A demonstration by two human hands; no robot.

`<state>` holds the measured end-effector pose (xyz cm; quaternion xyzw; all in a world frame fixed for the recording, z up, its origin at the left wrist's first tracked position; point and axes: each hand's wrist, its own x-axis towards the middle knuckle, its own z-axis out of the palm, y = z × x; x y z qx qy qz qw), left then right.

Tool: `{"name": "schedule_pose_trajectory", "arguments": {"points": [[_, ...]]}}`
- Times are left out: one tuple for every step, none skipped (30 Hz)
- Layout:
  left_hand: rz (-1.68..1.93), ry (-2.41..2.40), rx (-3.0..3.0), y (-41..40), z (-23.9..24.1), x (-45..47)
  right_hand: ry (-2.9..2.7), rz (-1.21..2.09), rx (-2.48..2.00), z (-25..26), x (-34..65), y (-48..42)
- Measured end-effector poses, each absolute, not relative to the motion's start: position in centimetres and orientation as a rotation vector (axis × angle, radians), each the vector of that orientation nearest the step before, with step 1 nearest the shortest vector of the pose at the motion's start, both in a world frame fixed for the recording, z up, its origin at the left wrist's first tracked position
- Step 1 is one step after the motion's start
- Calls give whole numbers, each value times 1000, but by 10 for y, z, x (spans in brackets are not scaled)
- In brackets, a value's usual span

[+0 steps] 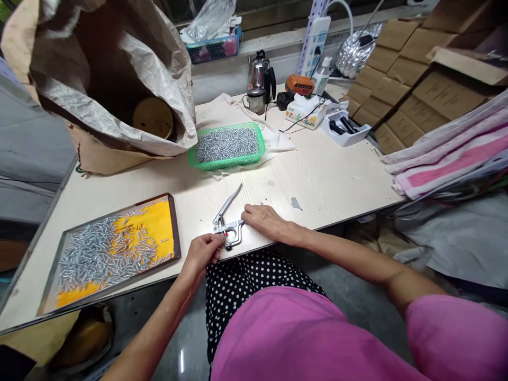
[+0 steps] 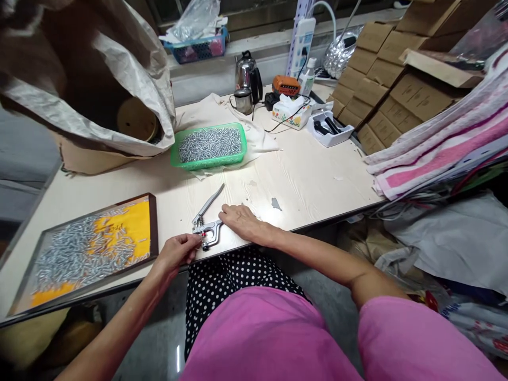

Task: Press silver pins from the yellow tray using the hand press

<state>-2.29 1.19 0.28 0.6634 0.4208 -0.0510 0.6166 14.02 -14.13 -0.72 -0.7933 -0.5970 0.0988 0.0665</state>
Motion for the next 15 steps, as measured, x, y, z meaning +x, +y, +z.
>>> {"name": "schedule_pose_trajectory", "arguments": {"points": [[-127,973,1534,11,2,-22,-1802,277,-2402,-8,140,-140],[-136,979,1540,11,2,-22,-1804,260,-2406,-8,139,-139],[-148,984,1545,10,2,-21,-1805,247,-2406,-9,139,-139],[-162,991,1548,10,2,-20,-1804,239,-2406,-9,138,-139],[-174,999,1551,11,2,-19,-1805,235,-2405,-10,137,-139],[-185,1005,1551,11,3,-19,-1808,232,-2405,-10,137,-140],[-195,1006,1550,12,3,-18,-1809,232,-2406,-10,137,-141],[-205,1003,1549,13,3,-17,-1808,233,-2404,-10,137,-141],[-218,997,1547,14,3,-16,-1804,236,-2401,-10,137,-142],[-232,993,1546,15,3,-16,-1800,239,-2398,-9,137,-142],[-250,991,1542,15,4,-15,-1796,241,-2396,-10,138,-142],[-268,993,1537,16,4,-15,-1795,243,-2395,-10,138,-142],[-286,998,1531,17,4,-14,-1794,247,-2396,-10,138,-142],[-304,1004,1525,18,4,-14,-1791,250,-2401,-11,138,-142],[-323,1008,1521,18,5,-13,-1786,250,-2405,-12,138,-142]]}}
